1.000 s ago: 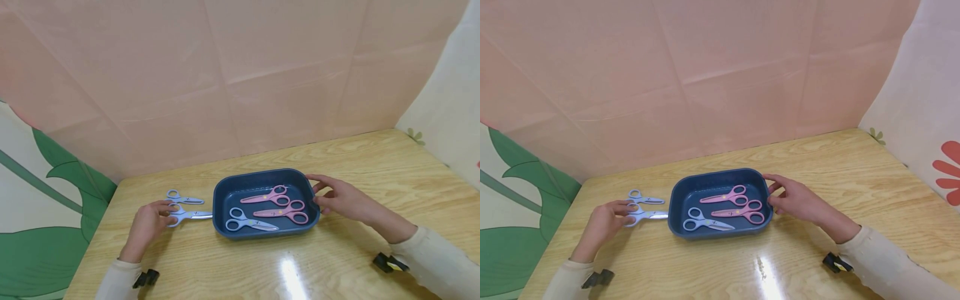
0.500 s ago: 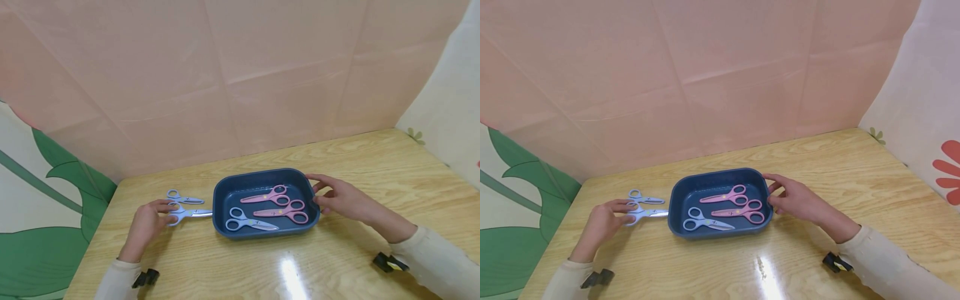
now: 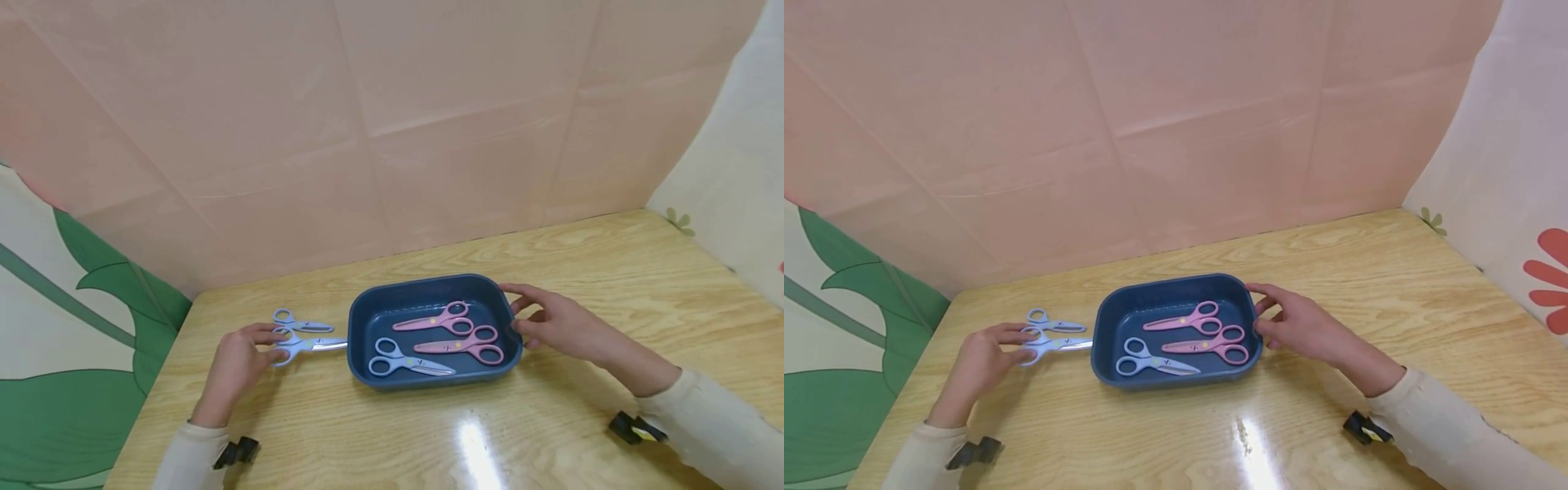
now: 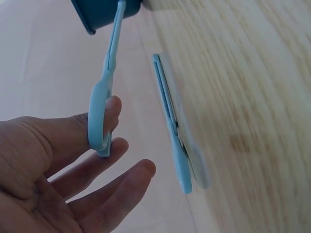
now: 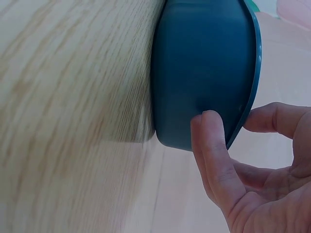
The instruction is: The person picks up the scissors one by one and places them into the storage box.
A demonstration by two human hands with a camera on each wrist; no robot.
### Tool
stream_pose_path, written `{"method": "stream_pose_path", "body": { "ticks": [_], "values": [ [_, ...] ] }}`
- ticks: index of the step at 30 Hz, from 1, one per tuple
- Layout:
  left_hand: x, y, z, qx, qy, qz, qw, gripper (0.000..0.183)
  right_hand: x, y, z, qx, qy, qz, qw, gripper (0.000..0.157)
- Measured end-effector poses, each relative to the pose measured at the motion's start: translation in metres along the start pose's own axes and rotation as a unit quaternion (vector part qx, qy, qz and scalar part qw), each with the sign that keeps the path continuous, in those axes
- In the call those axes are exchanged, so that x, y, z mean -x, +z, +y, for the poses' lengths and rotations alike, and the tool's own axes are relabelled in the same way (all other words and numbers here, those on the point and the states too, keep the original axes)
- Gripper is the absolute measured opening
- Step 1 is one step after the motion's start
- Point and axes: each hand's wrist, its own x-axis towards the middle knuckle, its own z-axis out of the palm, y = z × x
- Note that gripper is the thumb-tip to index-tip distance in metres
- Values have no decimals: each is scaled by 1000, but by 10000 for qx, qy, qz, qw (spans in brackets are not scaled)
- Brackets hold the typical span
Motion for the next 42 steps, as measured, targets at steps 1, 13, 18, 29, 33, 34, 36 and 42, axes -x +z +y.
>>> {"method": "stream_pose_path", "body": {
  "ticks": [1, 13, 18, 29, 33, 34, 36, 42],
  "values": [
    [0, 0, 0, 10, 18, 14, 10000, 22, 0, 0, 0, -1, -6, 2, 10000, 66],
    [0, -5, 1, -7, -42, -21, 10000, 24, 0, 0, 0, 71, 23, 0, 10000, 66],
    [0, -6, 1, 8, -6, 32, 10000, 25, 0, 0, -1, 34, 23, -6, 10000, 66],
    [0, -12, -1, 67, -2, 71, 10000, 24, 0, 0, 0, 39, 21, -8, 10000, 66],
    [0, -13, 0, 51, -25, 89, 9999, 23, -1, 0, 0, 49, 30, -10, 10000, 66],
    [0, -13, 0, 50, -37, 92, 9999, 23, -1, 0, 0, 49, 31, -11, 10000, 66],
    [0, -14, 0, 76, -52, 102, 9999, 23, -1, 0, 0, 46, 33, -13, 10000, 66],
    [0, -16, -1, 90, -76, 95, 9999, 23, 0, 0, 1, 70, 65, -11, 10000, 66]
  ]
}}
